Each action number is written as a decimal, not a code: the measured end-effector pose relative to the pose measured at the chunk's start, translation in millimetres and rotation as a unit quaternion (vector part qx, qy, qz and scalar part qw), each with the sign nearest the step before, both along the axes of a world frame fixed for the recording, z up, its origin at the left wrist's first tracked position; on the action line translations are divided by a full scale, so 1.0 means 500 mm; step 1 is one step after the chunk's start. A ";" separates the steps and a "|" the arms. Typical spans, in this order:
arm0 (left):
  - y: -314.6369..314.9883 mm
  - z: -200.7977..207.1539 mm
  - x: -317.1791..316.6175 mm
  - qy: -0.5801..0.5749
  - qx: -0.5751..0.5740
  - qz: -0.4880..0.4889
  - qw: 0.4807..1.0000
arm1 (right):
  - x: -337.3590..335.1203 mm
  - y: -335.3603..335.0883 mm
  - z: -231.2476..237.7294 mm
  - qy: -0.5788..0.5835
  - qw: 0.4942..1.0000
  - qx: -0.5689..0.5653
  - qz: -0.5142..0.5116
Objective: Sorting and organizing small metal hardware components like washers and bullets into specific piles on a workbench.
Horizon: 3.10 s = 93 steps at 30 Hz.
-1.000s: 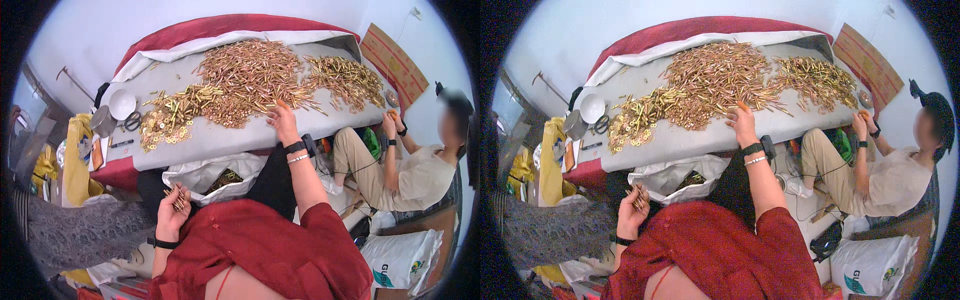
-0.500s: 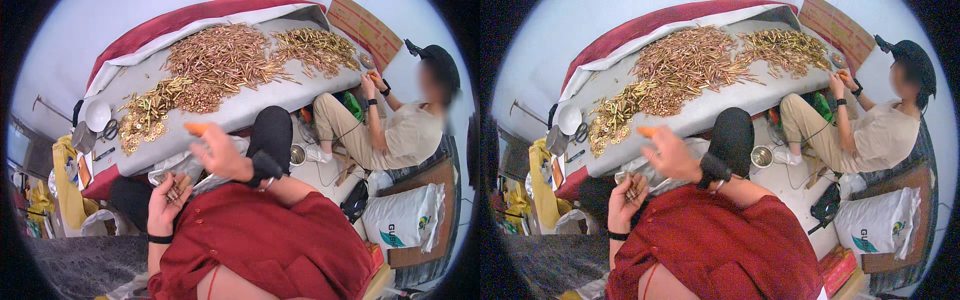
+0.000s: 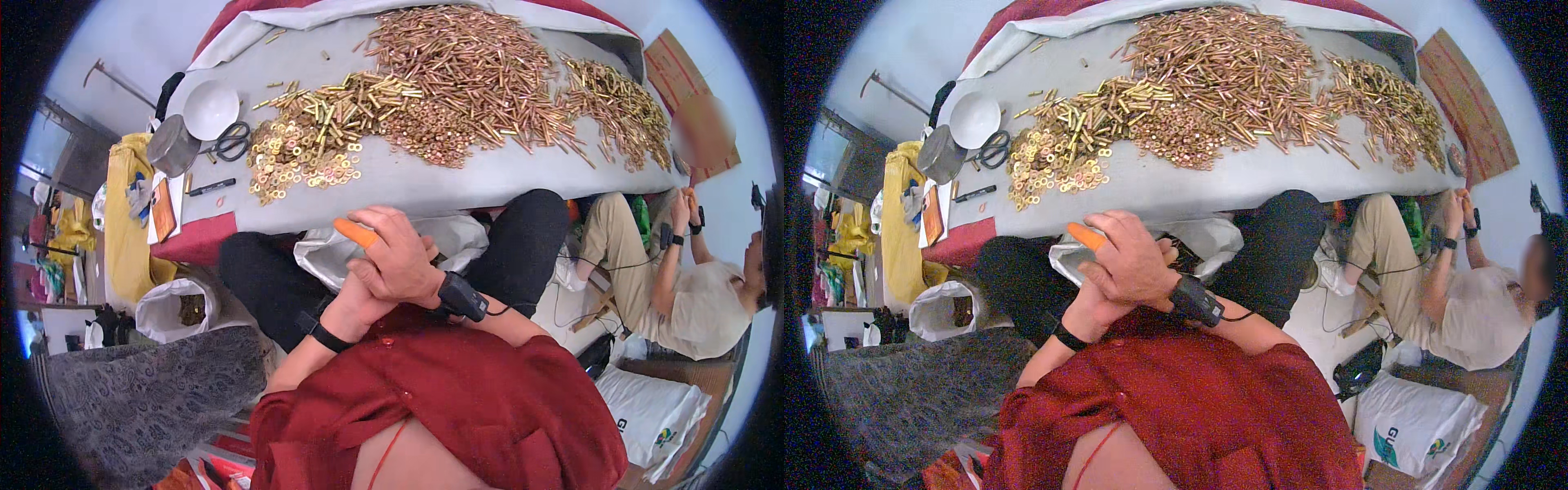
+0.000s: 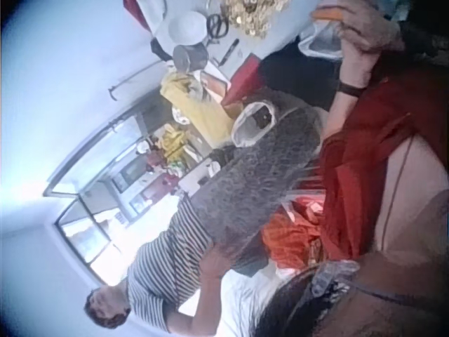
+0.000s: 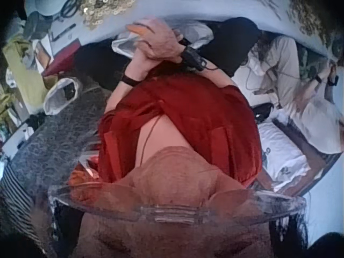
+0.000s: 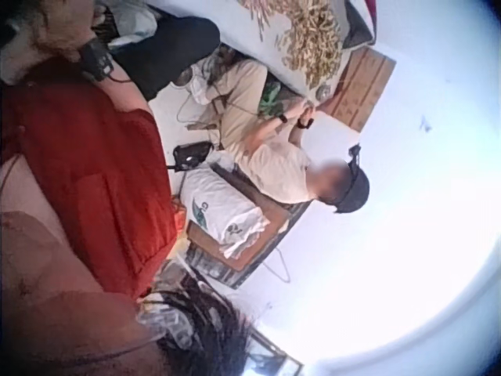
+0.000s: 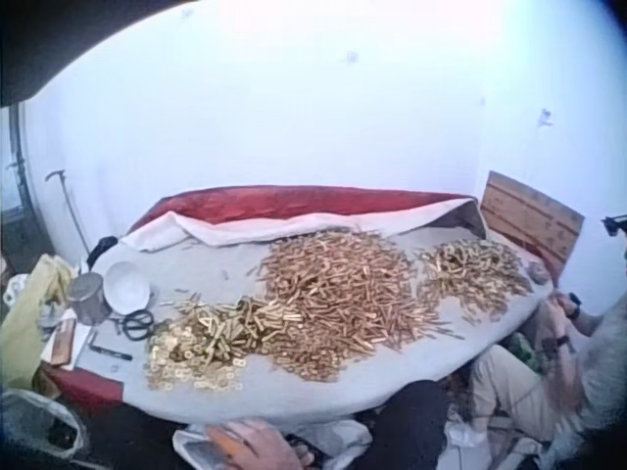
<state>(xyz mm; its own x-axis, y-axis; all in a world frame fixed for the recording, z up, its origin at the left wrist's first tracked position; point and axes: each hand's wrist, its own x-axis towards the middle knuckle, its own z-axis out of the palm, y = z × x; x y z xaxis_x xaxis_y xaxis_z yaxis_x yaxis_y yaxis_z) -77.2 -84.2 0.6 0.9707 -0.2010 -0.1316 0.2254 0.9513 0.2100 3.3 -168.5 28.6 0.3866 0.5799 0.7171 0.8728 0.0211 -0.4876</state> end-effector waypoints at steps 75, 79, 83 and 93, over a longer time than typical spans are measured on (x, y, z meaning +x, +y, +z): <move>0.198 0.012 0.142 0.156 0.482 0.022 0.862 | 0.152 0.076 -0.040 0.559 0.828 0.005 -0.041; 0.201 0.011 0.144 0.151 0.430 0.032 0.890 | 0.141 0.089 -0.022 0.360 0.928 -0.066 -0.072; 0.213 0.000 0.141 0.152 0.383 0.037 0.911 | 0.152 0.098 -0.044 0.464 0.883 -0.057 -0.035; 0.225 -0.004 0.152 0.147 0.325 0.096 0.929 | 0.226 0.166 -0.100 0.020 0.954 -0.177 -0.240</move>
<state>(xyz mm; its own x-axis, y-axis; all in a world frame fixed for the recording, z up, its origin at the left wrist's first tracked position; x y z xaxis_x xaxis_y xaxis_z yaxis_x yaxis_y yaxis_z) -1.0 28.2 -1.4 0.8838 0.1866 -0.4291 0.2032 0.6730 0.7112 116.1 -85.6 -21.1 0.6914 0.5329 0.4879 0.7213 -0.5484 -0.4231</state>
